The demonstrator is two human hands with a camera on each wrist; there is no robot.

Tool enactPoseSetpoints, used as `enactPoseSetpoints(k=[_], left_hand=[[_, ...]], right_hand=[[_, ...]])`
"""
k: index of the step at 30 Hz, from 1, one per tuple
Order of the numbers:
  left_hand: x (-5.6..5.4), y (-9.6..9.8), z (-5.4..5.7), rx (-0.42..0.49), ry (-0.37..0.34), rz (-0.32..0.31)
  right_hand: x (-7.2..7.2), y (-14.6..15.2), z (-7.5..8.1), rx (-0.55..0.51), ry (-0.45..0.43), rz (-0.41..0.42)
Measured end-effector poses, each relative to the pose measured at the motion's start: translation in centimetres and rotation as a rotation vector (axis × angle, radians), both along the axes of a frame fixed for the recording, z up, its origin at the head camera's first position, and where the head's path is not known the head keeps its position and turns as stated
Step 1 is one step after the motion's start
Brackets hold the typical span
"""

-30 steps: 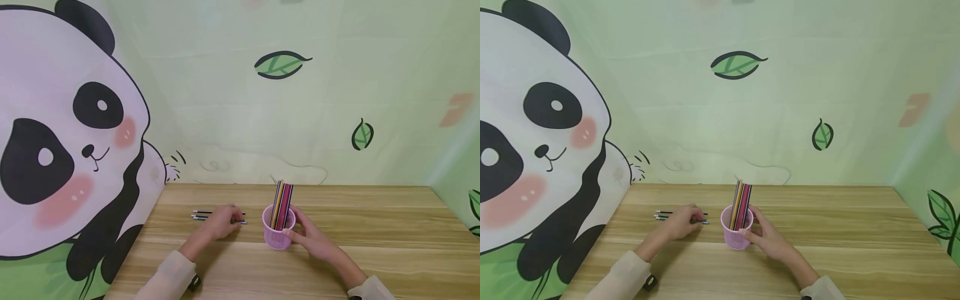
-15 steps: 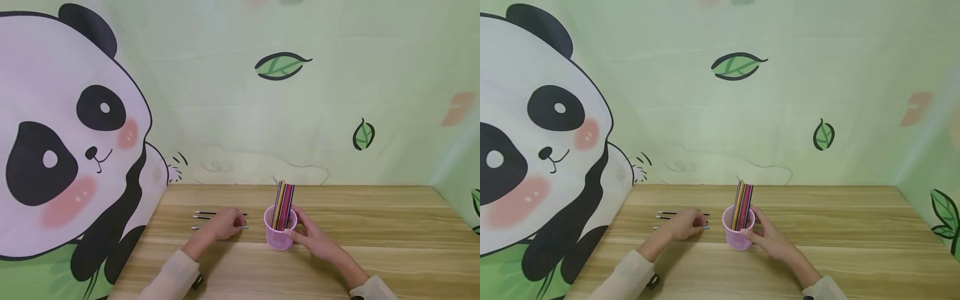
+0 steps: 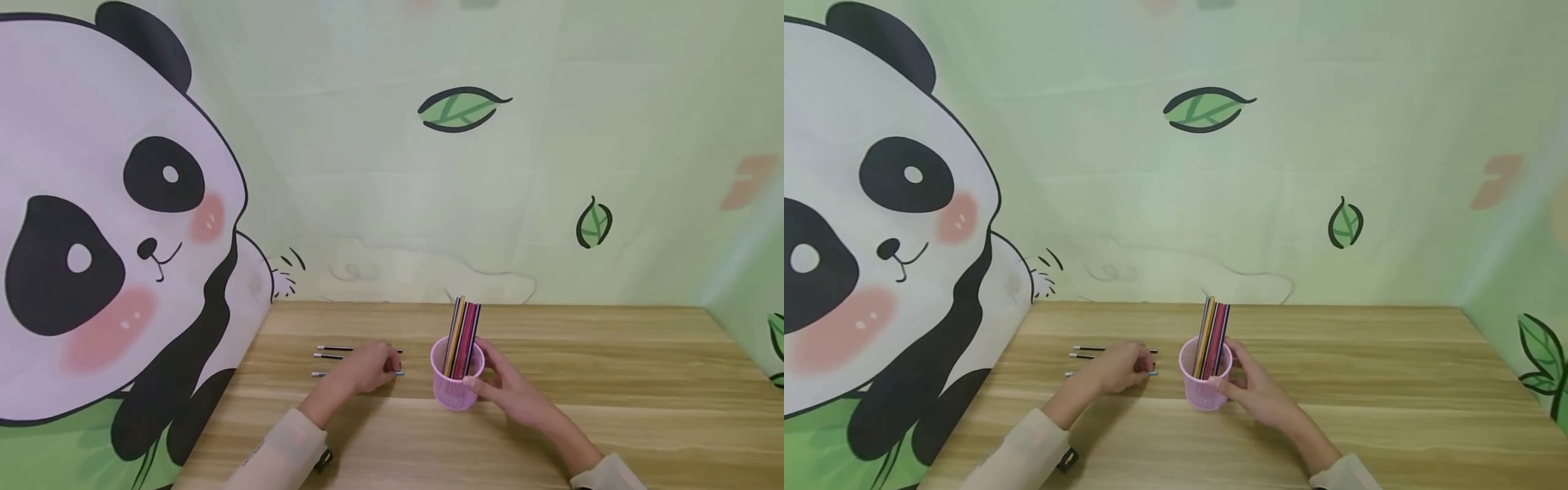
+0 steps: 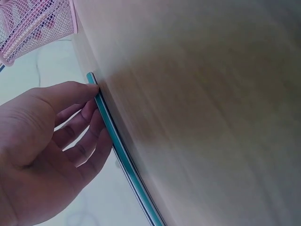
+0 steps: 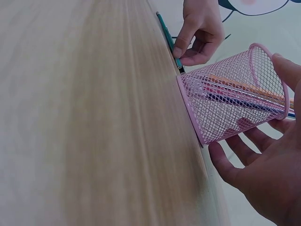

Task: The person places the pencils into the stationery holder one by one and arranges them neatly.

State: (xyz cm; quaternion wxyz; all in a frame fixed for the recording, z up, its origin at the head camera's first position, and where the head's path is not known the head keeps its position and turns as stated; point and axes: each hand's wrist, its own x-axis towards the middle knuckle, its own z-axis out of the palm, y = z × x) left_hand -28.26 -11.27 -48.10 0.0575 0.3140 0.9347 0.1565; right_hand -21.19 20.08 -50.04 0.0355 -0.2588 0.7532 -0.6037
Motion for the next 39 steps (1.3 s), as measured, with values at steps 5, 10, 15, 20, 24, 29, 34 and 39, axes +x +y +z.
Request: enactPoseSetpoints(k=[5, 10, 15, 20, 24, 29, 34, 39], left_hand=[[0.16, 0.01, 0.15, -0.018, 0.004, 0.016], [0.28, 0.01, 0.23, -0.020, 0.007, 0.015], [0.17, 0.02, 0.18, -0.029, 0.036, 0.006], [0.22, 0.05, 0.24, -0.037, 0.032, 0.014], [0.08, 0.12, 0.25, -0.047, 0.039, 0.009], [0.09, 0.08, 0.21, -0.049, 0.034, 0.010], [0.19, 0.21, 0.40, -0.058, 0.037, 0.009], [0.35, 0.38, 0.55, -0.109, 0.082, -0.005]], right_hand=[[0.08, -0.20, -0.04, -0.013, -0.014, 0.007], [0.09, -0.32, 0.12, -0.021, -0.023, 0.016], [-0.05, -0.34, 0.11, -0.024, -0.028, 0.015], [-0.07, -0.29, -0.18, -0.019, -0.026, 0.015], [-0.04, -0.16, -0.21, -0.020, -0.037, 0.014], [0.01, -0.12, -0.37, -0.020, -0.037, 0.008], [0.05, -0.12, -0.35, -0.025, -0.044, 0.015], [0.09, -0.20, -0.32, -0.031, -0.052, 0.022]])
